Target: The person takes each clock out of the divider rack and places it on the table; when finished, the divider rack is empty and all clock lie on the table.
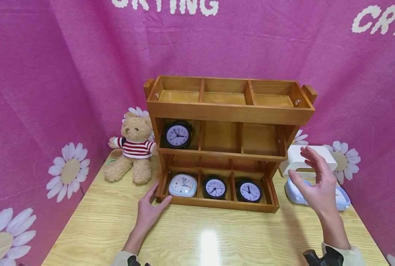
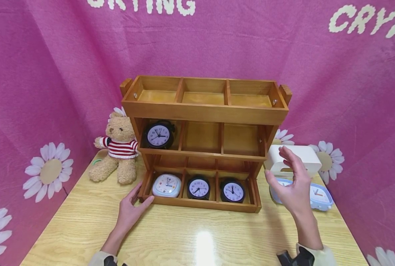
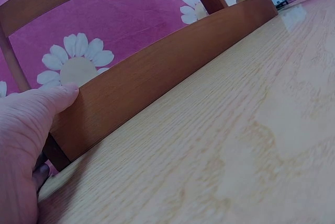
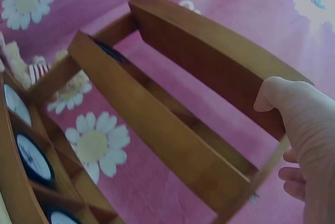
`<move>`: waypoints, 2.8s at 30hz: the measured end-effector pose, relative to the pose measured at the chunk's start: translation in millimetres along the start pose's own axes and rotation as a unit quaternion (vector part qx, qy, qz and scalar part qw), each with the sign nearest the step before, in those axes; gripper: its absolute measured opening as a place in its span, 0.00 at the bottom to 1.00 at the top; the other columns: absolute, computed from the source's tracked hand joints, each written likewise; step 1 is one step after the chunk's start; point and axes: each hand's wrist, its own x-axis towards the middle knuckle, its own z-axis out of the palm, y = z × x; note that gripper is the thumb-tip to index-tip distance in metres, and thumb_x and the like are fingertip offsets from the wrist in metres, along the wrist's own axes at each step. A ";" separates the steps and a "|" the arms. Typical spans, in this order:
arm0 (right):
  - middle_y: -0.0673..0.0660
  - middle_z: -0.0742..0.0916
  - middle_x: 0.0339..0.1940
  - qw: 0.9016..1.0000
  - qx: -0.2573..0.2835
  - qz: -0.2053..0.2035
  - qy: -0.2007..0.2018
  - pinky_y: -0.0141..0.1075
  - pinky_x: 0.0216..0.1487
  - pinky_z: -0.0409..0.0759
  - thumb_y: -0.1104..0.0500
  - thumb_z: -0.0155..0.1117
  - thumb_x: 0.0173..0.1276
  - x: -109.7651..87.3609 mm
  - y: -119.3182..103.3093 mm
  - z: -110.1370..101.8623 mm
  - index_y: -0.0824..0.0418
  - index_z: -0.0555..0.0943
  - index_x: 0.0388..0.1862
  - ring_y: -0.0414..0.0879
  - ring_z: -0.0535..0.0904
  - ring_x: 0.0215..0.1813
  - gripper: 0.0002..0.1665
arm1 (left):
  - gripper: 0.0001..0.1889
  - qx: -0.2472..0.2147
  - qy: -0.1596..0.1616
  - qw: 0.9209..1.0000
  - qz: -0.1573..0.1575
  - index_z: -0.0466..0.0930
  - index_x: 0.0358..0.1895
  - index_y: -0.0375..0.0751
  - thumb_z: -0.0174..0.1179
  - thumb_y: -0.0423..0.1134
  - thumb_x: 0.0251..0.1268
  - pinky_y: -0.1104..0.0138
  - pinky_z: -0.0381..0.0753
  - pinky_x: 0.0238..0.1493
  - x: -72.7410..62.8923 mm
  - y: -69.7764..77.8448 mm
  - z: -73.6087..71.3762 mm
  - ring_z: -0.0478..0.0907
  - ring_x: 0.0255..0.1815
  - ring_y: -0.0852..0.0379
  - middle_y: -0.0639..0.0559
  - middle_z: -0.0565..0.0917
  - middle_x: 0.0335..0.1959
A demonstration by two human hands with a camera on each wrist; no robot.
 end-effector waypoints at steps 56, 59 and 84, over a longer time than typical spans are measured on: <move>0.65 0.80 0.70 0.974 0.015 -0.019 -0.225 0.56 0.69 0.77 0.56 0.79 0.60 37.4 -25.4 204.4 0.63 0.71 0.76 0.62 0.76 0.69 0.47 | 0.39 0.002 -0.002 1.000 0.004 0.73 0.74 0.35 0.79 0.39 0.59 0.55 0.72 0.73 1.0 -3.0 -0.5 0.74 0.72 0.45 0.41 0.77 0.72; 0.68 0.80 0.68 0.973 0.005 -0.029 -0.229 0.55 0.67 0.79 0.56 0.79 0.59 44.0 -26.4 218.3 0.66 0.71 0.75 0.63 0.77 0.66 0.47 | 0.40 0.003 -0.001 1.000 0.002 0.73 0.74 0.36 0.79 0.40 0.59 0.54 0.72 0.73 0.9 -3.4 -0.7 0.74 0.72 0.44 0.41 0.77 0.72; 0.68 0.81 0.59 0.916 -0.299 0.000 -0.266 0.48 0.47 0.88 0.37 0.80 0.56 74.0 -48.6 291.4 0.73 0.76 0.60 0.60 0.82 0.52 0.49 | 0.39 0.004 0.002 1.000 0.019 0.73 0.74 0.34 0.79 0.39 0.59 0.55 0.72 0.72 2.6 -6.0 -0.6 0.74 0.72 0.45 0.41 0.77 0.71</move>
